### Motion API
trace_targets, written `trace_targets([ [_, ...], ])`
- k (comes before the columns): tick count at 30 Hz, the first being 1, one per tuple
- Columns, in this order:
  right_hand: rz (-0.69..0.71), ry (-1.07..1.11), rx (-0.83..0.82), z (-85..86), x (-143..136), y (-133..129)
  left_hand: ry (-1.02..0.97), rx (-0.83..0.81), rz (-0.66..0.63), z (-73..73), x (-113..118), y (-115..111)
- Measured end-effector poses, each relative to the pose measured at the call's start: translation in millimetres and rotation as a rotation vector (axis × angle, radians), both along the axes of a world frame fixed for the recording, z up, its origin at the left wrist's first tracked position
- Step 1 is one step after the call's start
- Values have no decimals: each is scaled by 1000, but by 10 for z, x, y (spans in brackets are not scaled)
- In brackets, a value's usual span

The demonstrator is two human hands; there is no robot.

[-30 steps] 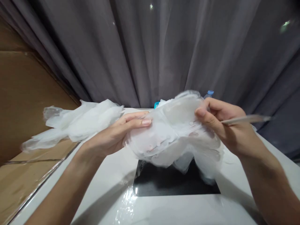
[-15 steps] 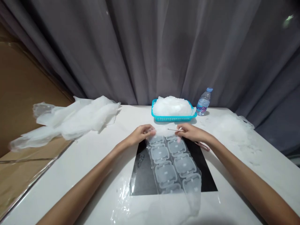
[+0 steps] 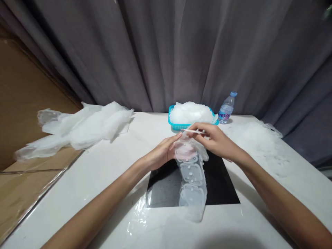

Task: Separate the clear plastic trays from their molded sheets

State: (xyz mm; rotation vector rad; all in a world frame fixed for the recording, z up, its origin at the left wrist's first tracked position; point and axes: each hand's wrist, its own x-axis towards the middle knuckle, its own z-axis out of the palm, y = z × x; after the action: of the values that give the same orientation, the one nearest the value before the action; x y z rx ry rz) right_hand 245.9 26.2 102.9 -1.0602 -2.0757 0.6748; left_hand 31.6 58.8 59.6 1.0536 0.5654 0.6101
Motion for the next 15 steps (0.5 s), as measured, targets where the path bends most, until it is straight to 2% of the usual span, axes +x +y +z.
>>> trace_targets([
  [1,-85,-55,38,-51,75,59,6,-36,-24,-35,-10,13],
  [3,-85,-152,-2,-171,228,182,42,-71,-4,-82,-14,19],
  [5,-42,-199,-155,-286,346,291,64,-65,94,-86,2,-1],
  [7,-4,-148,-321,-353,412,359,62,-97,199,-23,26,-48],
  [9,109,-20,-465,-341,439,367,50,-166,266,120,44,-130],
  [12,335,200,-604,-187,444,275,-17,-223,177,422,60,-317],
  [13,367,260,-622,-116,442,229,-39,-212,152,516,65,-387],
  [15,346,337,-602,17,430,141,-32,-185,126,653,77,-516],
])
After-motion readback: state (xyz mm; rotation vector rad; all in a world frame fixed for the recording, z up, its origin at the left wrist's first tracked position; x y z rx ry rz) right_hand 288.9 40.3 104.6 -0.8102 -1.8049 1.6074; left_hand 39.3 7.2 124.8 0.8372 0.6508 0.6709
